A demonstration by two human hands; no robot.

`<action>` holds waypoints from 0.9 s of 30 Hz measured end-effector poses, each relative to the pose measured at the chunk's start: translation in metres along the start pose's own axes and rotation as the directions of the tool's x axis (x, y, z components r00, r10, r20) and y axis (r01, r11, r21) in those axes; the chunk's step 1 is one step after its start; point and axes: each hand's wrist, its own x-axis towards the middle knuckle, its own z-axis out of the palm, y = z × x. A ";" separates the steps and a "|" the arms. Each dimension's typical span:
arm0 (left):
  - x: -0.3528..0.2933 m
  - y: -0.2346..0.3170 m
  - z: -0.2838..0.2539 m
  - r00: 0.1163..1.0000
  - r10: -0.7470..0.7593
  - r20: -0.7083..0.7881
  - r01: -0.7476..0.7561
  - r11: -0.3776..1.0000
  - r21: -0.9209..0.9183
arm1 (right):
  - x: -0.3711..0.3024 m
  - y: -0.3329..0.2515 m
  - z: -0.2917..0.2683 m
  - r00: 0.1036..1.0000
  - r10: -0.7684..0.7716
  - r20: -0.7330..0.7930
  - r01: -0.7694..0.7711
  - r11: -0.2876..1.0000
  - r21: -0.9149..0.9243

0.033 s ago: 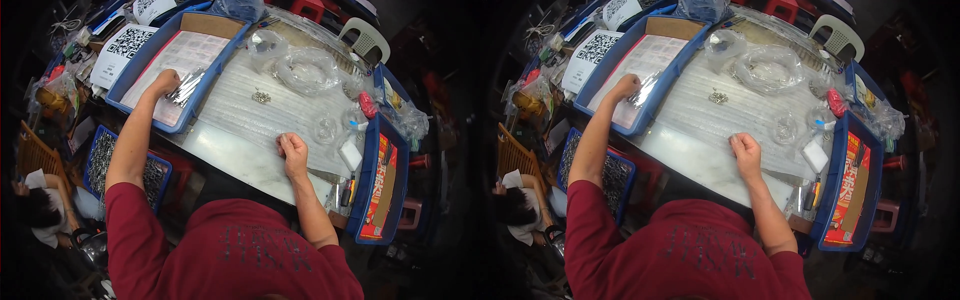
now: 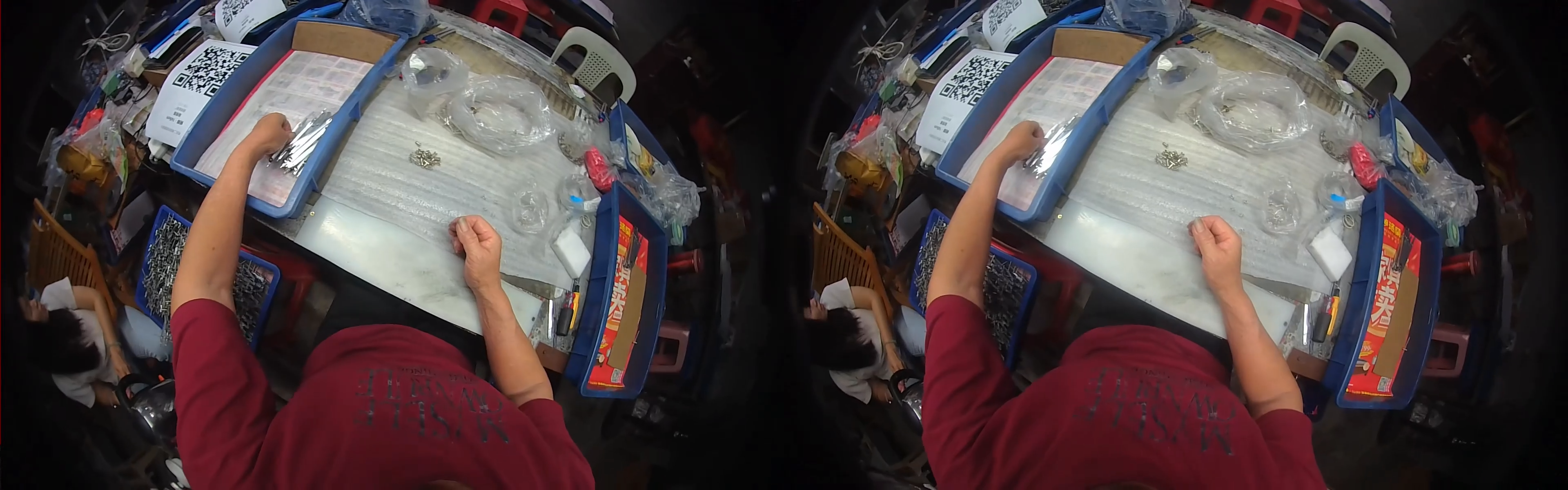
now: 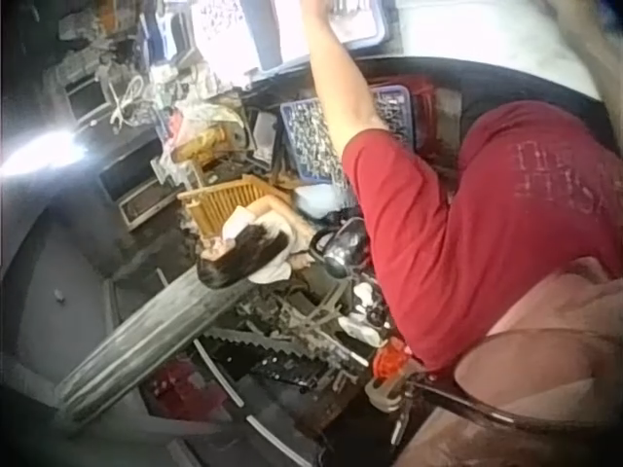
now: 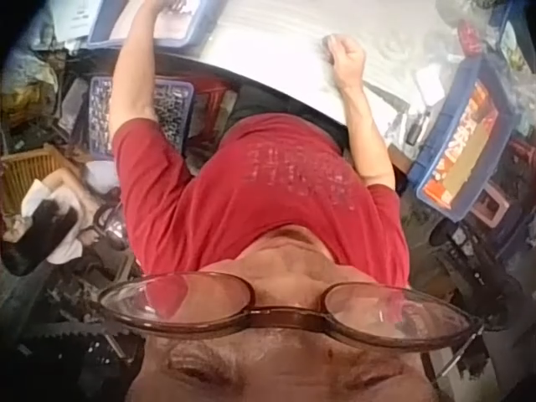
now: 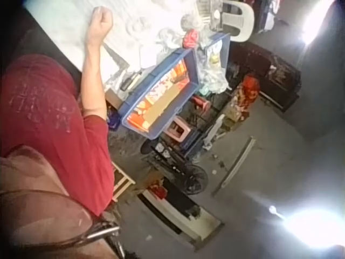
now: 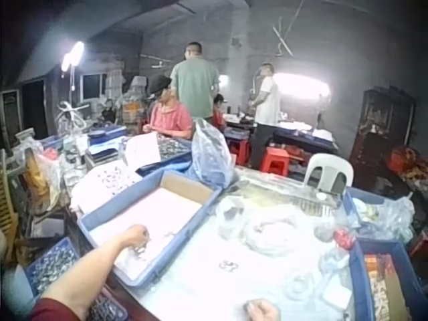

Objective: The worker is assembling or sorting small metal components at a manual workstation.

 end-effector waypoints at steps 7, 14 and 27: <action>-0.001 -0.002 -0.002 0.988 0.053 -0.146 -0.061 0.997 -0.046 | -0.001 -0.001 0.000 1.000 0.019 0.015 -0.019 1.000 0.001; -0.006 0.006 -0.007 0.946 0.093 -0.309 -0.131 0.986 -0.104 | 0.000 -0.002 -0.001 1.000 0.016 0.016 -0.016 1.000 -0.011; -0.007 0.010 -0.007 0.944 0.118 -0.308 -0.176 0.970 -0.168 | 0.000 -0.006 0.001 1.000 -0.009 0.017 0.010 0.996 -0.086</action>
